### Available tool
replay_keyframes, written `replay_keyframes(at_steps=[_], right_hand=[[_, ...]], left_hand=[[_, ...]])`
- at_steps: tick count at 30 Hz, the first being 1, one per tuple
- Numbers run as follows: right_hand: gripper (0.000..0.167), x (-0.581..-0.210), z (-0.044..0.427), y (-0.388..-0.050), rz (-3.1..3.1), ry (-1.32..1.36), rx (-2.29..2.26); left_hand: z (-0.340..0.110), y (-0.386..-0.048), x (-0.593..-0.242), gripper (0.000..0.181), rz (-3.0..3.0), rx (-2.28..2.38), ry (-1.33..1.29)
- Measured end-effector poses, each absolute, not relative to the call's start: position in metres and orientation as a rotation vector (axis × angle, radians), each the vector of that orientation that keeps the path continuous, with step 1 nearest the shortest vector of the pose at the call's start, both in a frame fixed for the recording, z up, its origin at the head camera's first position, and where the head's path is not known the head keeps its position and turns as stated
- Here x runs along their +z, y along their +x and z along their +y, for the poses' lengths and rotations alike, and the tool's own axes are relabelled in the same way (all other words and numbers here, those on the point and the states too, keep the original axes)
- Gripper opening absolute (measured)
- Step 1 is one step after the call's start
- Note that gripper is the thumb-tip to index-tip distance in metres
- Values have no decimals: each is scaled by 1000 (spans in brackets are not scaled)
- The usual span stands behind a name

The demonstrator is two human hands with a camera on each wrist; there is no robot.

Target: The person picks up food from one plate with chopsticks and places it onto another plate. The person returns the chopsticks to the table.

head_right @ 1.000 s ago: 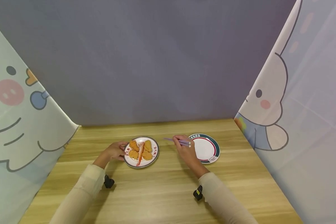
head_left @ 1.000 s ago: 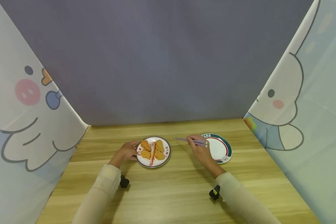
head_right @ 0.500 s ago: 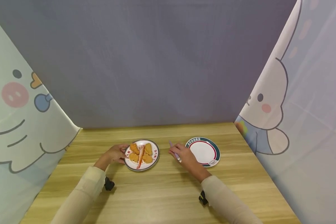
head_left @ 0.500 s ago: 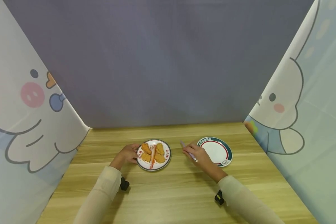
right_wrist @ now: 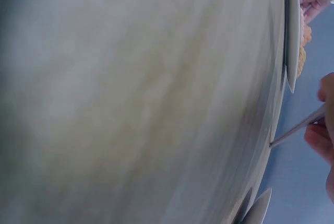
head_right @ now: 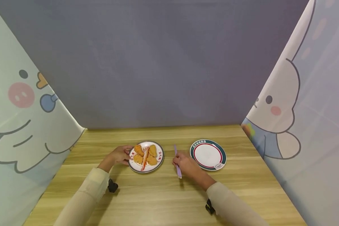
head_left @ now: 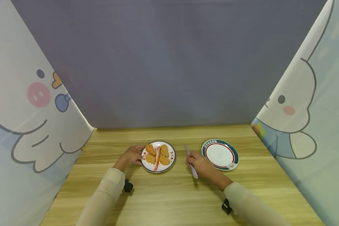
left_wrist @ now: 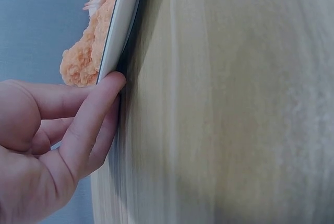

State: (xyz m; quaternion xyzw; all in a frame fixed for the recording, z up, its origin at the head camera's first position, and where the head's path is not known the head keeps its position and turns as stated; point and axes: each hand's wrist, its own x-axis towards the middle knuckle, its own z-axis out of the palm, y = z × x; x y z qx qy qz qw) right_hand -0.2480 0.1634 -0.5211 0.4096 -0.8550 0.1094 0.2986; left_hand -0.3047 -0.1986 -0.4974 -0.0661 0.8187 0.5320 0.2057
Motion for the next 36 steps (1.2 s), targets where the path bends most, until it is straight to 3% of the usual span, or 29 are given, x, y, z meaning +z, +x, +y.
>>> replay_keyframes(at_steps=[6, 17, 25, 36], right_hand=[[8, -519, 164, -238, -2427, 1084, 202], [18, -525, 165, -234, -2545, 1134, 186], [11, -526, 163, -235, -2568, 1183, 232], [14, -524, 160, -236, -2588, 1206, 242]], left_hand=[[-199, -306, -495, 68, 2250, 1511, -176], [-201, -309, -497, 67, 2267, 1482, -154], [-204, -309, -497, 67, 2290, 1469, -144], [-205, -309, -495, 65, 2304, 1452, -165]])
